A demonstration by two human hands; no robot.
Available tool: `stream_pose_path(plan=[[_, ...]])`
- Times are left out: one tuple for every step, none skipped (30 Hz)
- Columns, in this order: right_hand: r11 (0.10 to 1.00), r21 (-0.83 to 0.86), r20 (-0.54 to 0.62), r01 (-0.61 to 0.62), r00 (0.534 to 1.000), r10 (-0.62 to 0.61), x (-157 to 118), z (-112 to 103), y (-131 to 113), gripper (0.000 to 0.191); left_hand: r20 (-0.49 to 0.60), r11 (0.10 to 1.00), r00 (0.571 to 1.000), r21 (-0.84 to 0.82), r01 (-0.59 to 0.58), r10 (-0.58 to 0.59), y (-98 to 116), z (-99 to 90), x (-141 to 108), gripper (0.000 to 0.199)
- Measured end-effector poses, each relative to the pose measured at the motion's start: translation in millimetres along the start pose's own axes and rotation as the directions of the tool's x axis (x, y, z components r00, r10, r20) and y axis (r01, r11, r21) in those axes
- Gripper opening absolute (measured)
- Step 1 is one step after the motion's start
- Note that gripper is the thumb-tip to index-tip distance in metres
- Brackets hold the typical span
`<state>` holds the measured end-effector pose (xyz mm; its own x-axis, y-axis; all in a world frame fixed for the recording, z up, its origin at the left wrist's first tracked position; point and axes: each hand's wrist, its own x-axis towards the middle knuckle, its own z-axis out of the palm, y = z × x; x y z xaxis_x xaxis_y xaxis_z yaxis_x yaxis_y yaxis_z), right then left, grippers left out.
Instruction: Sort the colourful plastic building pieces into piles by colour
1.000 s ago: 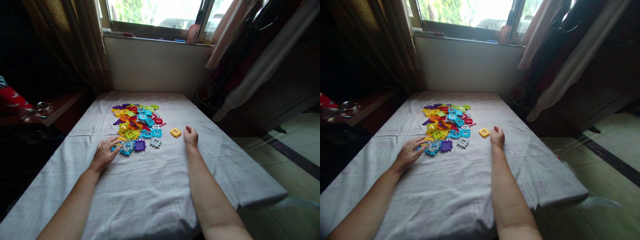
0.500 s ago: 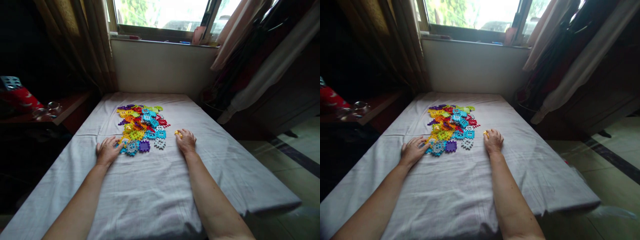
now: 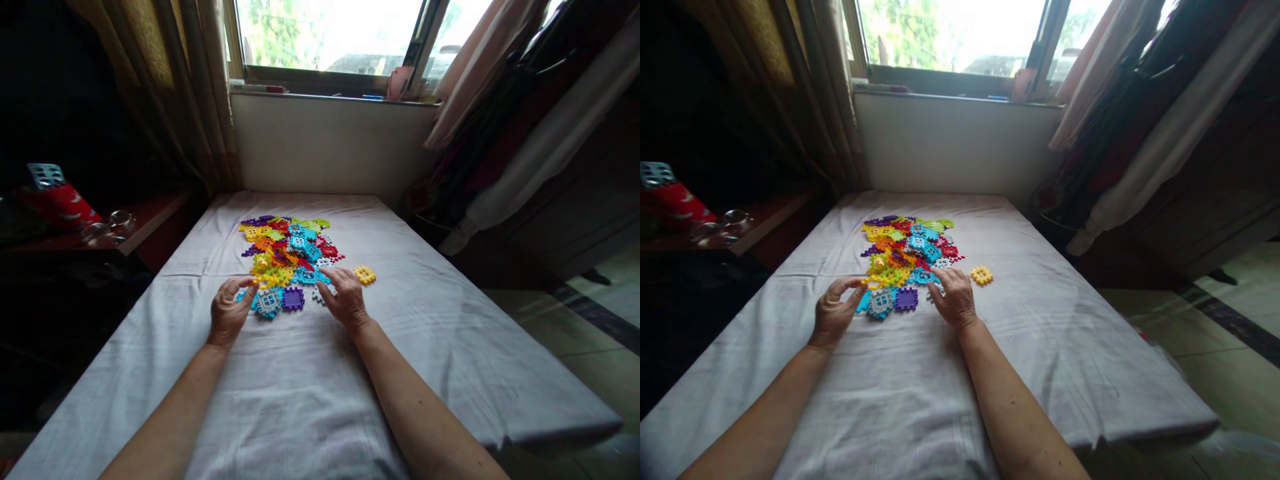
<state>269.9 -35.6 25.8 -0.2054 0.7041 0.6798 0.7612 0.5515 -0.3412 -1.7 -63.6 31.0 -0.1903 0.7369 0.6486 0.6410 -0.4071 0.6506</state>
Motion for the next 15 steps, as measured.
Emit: stream_pose_path(plan=[[0.998, 0.034, 0.028, 0.043, 0.999, -0.044, 0, 1, -8, 0.032, 0.034, 0.999, 0.999, -0.026, -0.023, 0.023, 7, 5.5, -3, 0.032], [0.995, 0.066, 0.056, 0.08, 0.995, -0.084, -1, 3, -15, 0.034, 0.062, 0.998, 0.997, -0.045, -0.036, 0.039, 13, 10.9, -7, 0.031], [0.99, 0.094, 0.082, 0.107, 0.99, -0.115, -1, 5, -21, 0.034, 0.088, 0.997, 0.995, -0.062, -0.048, 0.053, 17, 15.7, -10, 0.031], [0.985, 0.119, 0.103, 0.123, 0.985, -0.136, -2, 7, -27, 0.03, 0.111, 0.995, 0.992, -0.076, -0.059, 0.067, 20, 19.7, -13, 0.031], [0.982, 0.139, 0.119, 0.127, 0.982, -0.144, -3, 10, -31, 0.024, 0.133, 0.994, 0.988, -0.086, -0.072, 0.083, 21, 22.6, -15, 0.031], [0.98, 0.156, 0.129, 0.122, 0.981, -0.142, -4, 12, -35, 0.019, 0.154, 0.992, 0.983, -0.091, -0.086, 0.099, 20, 24.3, -16, 0.031], [0.979, 0.172, 0.135, 0.109, 0.982, -0.133, -5, 13, -36, 0.016, 0.174, 0.991, 0.978, -0.088, -0.1, 0.114, 19, 24.9, -17, 0.031], [0.979, 0.184, 0.135, 0.09, 0.984, -0.115, -5, 14, -37, 0.016, 0.195, 0.991, 0.973, -0.072, -0.115, 0.127, 16, 24.6, -17, 0.031], [0.979, 0.194, 0.126, 0.063, 0.988, -0.088, -4, 13, -35, 0.017, 0.219, 0.99, 0.966, -0.041, -0.133, 0.139, 14, 23.7, -17, 0.033], [0.98, 0.199, 0.109, 0.025, 0.993, -0.047, -3, 12, -31, 0.018, 0.247, 0.988, 0.957, 0.004, -0.156, 0.15, 11, 22.6, -16, 0.035], [0.98, 0.199, 0.084, -0.027, 0.996, 0.01, -1, 9, -24, 0.02, 0.283, 0.981, 0.946, 0.063, -0.184, 0.159, 9, 21.5, -16, 0.038], [0.977, 0.19, 0.054, -0.094, 0.995, 0.086, 1, 6, -15, 0.022, 0.326, 0.968, 0.931, 0.13, -0.214, 0.162, 8, 20.7, -16, 0.043], [0.969, 0.17, 0.021, -0.178, 0.984, 0.177, 2, 1, -5, 0.025, 0.374, 0.95, 0.914, 0.197, -0.244, 0.157, 7, 20.2, -17, 0.048], [0.952, 0.141, -0.01, -0.273, 0.961, 0.277, 4, -4, 8, 0.026, 0.425, 0.927, 0.894, 0.257, -0.272, 0.144, 7, 20.2, -18, 0.051], [0.923, 0.1, -0.036, -0.37, 0.926, 0.375, 5, -9, 21, 0.028, 0.474, 0.904, 0.871, 0.306, -0.297, 0.125, 8, 20.5, -19, 0.054]])
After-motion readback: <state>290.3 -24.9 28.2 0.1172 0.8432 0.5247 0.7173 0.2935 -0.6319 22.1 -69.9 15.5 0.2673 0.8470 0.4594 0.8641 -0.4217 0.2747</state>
